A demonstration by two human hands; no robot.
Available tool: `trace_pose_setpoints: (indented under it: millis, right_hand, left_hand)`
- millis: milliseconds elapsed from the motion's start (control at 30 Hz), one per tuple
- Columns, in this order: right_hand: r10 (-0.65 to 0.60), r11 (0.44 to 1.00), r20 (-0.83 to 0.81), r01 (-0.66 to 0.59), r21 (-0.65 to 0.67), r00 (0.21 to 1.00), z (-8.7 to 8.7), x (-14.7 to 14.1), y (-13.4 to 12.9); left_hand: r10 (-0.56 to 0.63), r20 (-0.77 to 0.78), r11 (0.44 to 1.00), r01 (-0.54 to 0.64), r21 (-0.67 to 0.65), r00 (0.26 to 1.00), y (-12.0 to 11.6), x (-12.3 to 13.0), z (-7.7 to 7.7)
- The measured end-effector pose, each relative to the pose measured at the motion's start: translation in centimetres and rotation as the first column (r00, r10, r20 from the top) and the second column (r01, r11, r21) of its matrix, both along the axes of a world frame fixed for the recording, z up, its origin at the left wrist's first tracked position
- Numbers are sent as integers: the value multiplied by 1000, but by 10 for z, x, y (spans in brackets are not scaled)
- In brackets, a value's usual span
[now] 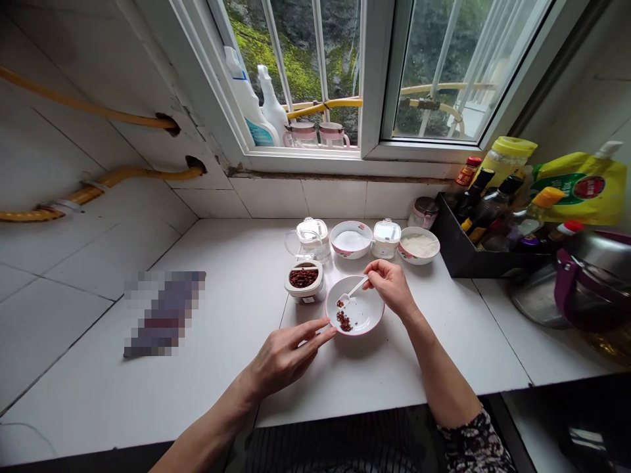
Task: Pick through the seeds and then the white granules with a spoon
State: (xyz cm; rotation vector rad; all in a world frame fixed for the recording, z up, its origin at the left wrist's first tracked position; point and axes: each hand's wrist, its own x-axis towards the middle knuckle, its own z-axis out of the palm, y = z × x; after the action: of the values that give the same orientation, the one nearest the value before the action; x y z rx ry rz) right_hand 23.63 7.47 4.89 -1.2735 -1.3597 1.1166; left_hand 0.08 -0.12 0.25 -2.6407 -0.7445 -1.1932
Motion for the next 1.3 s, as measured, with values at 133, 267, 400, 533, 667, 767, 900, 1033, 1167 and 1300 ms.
trace_pose_setpoints:
  millis: [133, 267, 400, 533, 667, 767, 900, 1033, 1167, 1300]
  right_hand:
    - [5, 1000, 11, -5, 11, 1000, -3, 1, 1]
    - [-34, 999, 70, 32, 31, 997, -4, 2, 2]
    - [-65, 996, 144, 56, 62, 987, -4, 1, 2]
    - [-75, 995, 187, 61, 80, 980, -3, 0, 0]
    - [-85, 992, 235, 61, 106, 968, -1, 0, -1]
    - [-78, 993, 220, 56, 102, 972, 0, 1, -1]
    - [-99, 992, 227, 79, 95, 969, -1, 3, 1]
    - [-110, 992, 215, 92, 92, 970, -1, 4, 1]
    - [-84, 995, 138, 76, 64, 987, 0, 5, 2]
    - [-87, 995, 128, 80, 58, 988, -1, 6, 3]
  left_hand:
    - [3, 4, 1000, -3, 5, 1000, 0, 1, 0]
    - [4, 5, 1000, -4, 7, 1000, 1, 1, -1]
    - [5, 3, 1000, -5, 18, 1000, 1, 1, 0]
    - [4, 7, 1000, -4, 21, 1000, 1, 1, 0]
    - [10, 7, 1000, -10, 21, 1000, 1, 1, 0]
    - [11, 7, 1000, -11, 23, 1000, 1, 1, 0]
    - [10, 2, 1000, -10, 15, 1000, 1, 1, 0]
    - [11, -2, 1000, -11, 3, 1000, 1, 0, -1]
    - [9, 2, 1000, -9, -2, 1000, 0, 0, -2]
    - [5, 10, 1000, -5, 10, 1000, 1, 1, -1]
